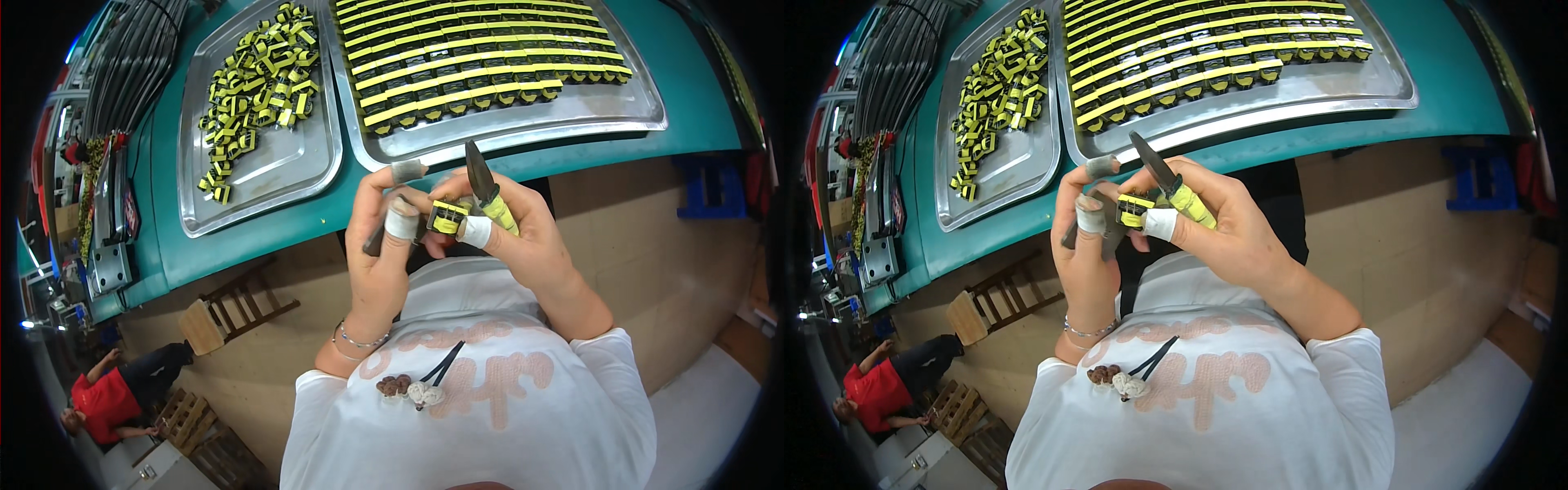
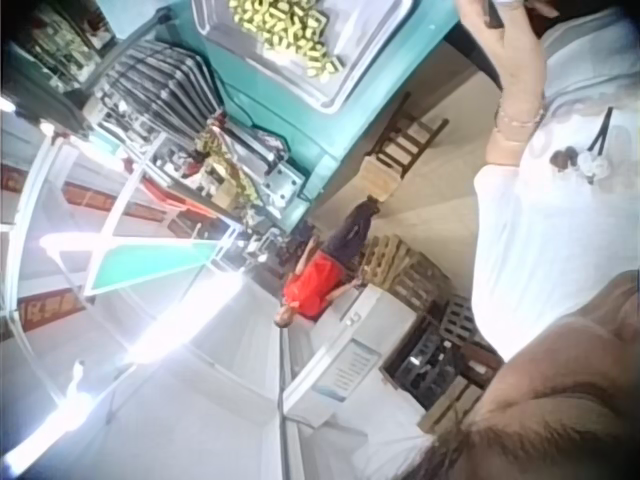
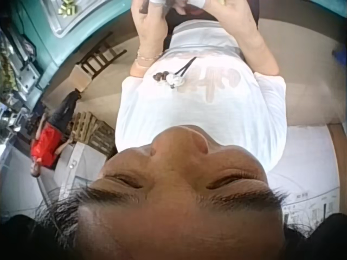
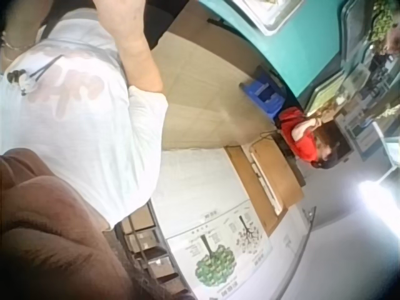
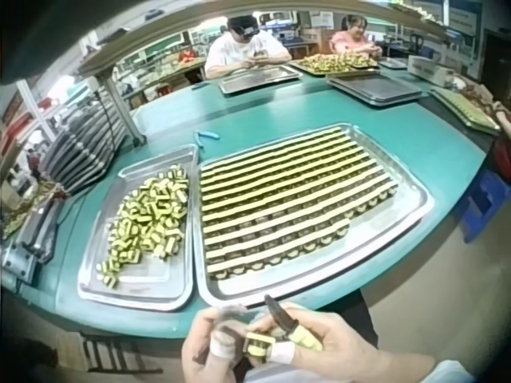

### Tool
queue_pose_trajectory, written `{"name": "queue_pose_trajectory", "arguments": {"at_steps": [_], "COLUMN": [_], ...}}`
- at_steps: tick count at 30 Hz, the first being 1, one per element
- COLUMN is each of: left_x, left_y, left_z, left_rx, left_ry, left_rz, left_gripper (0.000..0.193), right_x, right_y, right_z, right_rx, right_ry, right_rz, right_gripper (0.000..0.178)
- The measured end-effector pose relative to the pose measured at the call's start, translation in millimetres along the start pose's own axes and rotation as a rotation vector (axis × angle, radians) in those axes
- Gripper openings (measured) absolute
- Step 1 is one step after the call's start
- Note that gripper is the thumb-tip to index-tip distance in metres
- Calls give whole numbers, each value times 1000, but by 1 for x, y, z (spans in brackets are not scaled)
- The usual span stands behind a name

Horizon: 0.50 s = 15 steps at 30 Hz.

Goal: The recorder is cutting individual electronic components from a strip using nippers and arranging them onto a metal tray at an assembly station.

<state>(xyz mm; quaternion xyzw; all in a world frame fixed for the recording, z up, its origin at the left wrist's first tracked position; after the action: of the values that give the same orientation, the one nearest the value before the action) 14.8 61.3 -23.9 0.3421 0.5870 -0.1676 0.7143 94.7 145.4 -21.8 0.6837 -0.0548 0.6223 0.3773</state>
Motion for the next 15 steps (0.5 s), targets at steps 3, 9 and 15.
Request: {"name": "queue_pose_trajectory", "arguments": {"at_steps": [3, 9, 15], "left_x": [0, 1, -6], "left_y": [1, 6, -6], "left_z": [0, 2, 1], "left_rx": [8, -40, -149], "left_ry": [-14, -81, 9], "left_rz": [73, 119, 40], "left_gripper": [40, 39, 39], "right_x": [1, 31, 48], "right_y": [1, -9, -12], "right_z": [0, 6, 14], "right_rx": [-10, -127, -140], "right_ry": [38, -497, -553], "right_rz": [-47, 515, 912], "right_gripper": [30, 28, 33]}}
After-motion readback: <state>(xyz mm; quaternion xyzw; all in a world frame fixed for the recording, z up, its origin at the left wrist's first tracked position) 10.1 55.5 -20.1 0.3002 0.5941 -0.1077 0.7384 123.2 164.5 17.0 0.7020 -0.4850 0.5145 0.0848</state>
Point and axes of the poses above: each hand's wrist, its own z-axis away from the middle knuckle, its own y-axis out of the palm, x = y × z, the point moved 9 cm from there along -z, towards the middle knuckle, and after that the axes turned 13 degrees about -x, right-handed, at the moved point
